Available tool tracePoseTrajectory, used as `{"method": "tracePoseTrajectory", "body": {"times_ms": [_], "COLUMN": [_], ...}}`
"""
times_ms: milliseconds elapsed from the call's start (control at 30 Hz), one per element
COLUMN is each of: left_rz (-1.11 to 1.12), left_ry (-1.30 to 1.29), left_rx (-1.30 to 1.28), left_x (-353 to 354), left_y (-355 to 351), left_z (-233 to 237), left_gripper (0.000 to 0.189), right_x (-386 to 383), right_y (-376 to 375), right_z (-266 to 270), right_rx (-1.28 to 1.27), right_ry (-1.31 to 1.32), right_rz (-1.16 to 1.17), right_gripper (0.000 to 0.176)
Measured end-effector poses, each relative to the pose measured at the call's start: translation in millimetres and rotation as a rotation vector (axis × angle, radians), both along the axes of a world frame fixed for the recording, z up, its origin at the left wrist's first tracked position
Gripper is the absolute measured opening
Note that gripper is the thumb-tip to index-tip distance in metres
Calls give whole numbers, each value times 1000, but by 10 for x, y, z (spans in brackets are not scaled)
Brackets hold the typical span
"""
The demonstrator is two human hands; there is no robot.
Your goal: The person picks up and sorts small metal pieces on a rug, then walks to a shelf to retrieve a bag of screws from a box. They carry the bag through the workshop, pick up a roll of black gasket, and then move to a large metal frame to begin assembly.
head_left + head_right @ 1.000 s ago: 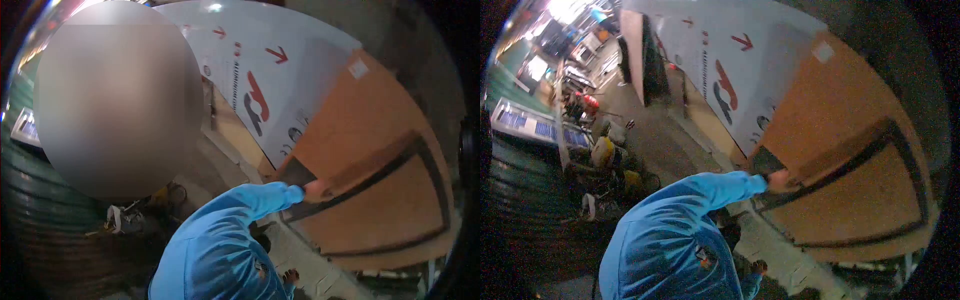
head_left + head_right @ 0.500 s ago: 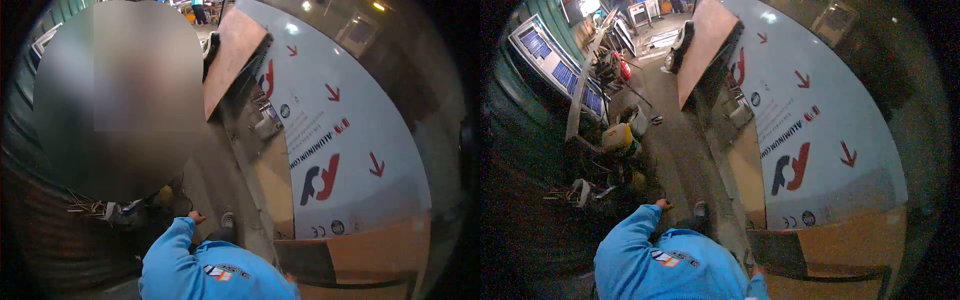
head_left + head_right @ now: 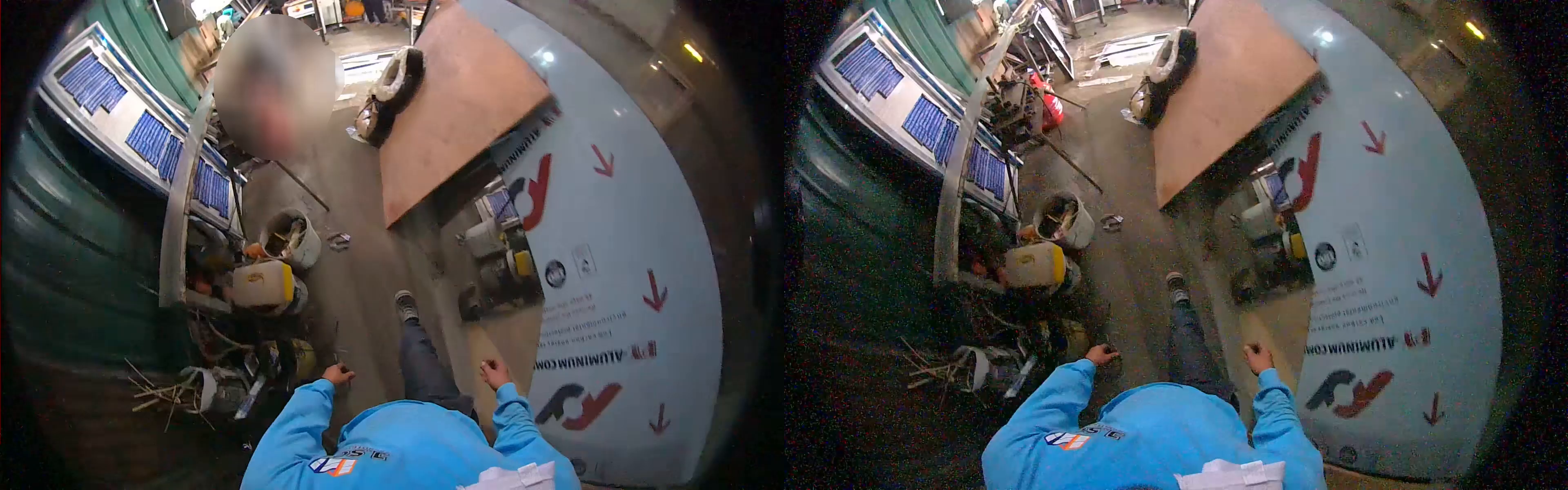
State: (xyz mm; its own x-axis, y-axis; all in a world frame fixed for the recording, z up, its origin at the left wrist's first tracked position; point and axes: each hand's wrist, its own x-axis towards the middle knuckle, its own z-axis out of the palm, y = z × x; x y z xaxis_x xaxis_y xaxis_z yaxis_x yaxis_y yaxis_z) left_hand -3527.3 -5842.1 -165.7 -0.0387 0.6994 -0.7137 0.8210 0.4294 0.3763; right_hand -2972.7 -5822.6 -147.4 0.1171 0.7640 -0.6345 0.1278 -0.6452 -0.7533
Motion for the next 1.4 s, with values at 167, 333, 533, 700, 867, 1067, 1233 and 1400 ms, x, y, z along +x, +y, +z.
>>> {"method": "tracePoseTrajectory", "body": {"times_ms": [167,333,533,700,867,1067,1233,1400], "left_rz": [158,527,633,326,546,644,443,207], "left_ry": [21,-187,-249,-14,-158,-453,-347,-452], "left_rx": [-79,43,54,105,78,206,175,-140], "left_x": [-724,-1127,-2022,-3046,-4147,-4781,-5588,-5936], "left_y": [1360,2683,4165,5486,7427,10033,11713,13067], "left_z": [47,860,358,-226,-175,545,-36,113], "left_gripper": [65,55,52,64,37,27,29,39], "right_x": [-225,-1065,-1948,-3045,-4061,-4409,-4647,-5080], "right_y": [1771,3822,6996,8829,9918,11733,13465,14736], "right_z": [-656,223,333,661,1727,1526,1254,964], "right_rx": [-127,-86,399,427,248,243,262,345], "right_ry": [-271,-170,-342,-346,-474,-493,-572,-398], "right_rz": [150,206,504,334,590,236,10,-51], "right_gripper": [31,35,30,44,72,70,68,58]}}
